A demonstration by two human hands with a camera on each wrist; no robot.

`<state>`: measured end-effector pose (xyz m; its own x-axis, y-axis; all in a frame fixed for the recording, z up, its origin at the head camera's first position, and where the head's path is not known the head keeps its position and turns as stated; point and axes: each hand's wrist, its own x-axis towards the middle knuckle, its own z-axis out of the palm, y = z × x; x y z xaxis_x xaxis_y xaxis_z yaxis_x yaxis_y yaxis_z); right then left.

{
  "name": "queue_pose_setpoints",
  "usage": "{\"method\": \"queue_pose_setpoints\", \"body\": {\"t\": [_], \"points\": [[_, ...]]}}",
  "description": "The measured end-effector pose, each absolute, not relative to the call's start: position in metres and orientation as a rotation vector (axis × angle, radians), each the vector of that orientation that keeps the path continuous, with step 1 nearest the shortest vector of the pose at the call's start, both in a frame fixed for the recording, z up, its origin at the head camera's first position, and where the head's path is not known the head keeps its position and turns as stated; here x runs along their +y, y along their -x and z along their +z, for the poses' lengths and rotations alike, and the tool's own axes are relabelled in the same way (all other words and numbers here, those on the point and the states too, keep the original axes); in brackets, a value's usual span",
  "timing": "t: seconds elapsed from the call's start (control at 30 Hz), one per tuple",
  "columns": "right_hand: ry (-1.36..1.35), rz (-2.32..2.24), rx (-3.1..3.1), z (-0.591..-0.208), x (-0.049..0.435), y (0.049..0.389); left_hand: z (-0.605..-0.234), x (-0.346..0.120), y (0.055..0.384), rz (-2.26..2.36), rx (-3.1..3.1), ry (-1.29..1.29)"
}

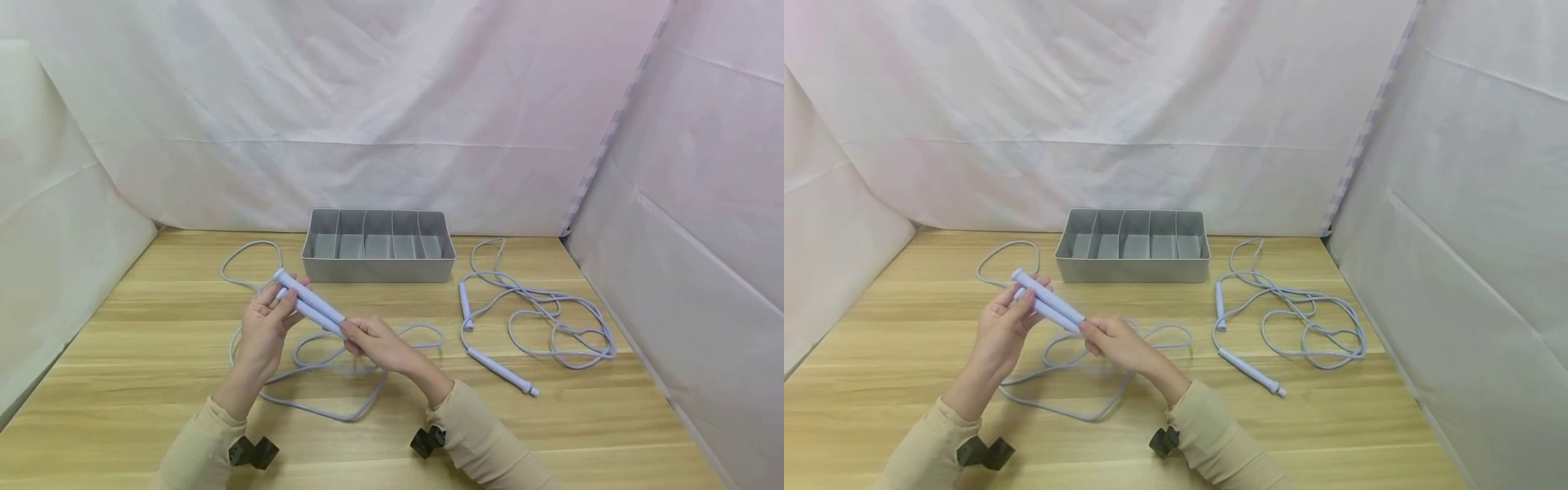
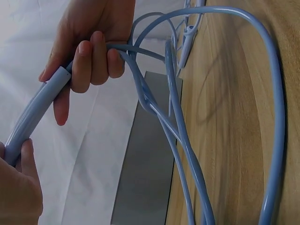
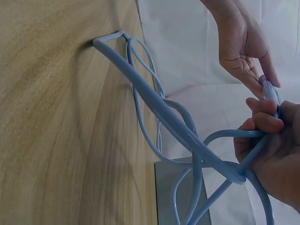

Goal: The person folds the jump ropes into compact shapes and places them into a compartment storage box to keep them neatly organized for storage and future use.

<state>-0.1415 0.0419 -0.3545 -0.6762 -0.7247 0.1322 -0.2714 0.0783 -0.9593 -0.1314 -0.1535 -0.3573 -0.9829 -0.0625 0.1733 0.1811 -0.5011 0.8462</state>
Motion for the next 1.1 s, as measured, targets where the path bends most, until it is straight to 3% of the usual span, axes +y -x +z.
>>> {"method": "queue_pose_setpoints", "body": {"t": [0.67, 0.83, 1.1], "points": [[1.068, -1.45, 2.139, -0.354, 0.051, 0.143, -0.354, -0.159, 0.128, -2.652, -1.349, 0.1], [1.093, -1.365, 2.12, -0.369, 0.06, 0.162, -0.36, -0.169, 0.124, -2.723, -1.592, 0.035], [1.083, -1.186, 2.033, -0.358, 0.077, 0.182, -0.388, -0.191, 0.126, -2.903, -2.194, 0.116]]}}
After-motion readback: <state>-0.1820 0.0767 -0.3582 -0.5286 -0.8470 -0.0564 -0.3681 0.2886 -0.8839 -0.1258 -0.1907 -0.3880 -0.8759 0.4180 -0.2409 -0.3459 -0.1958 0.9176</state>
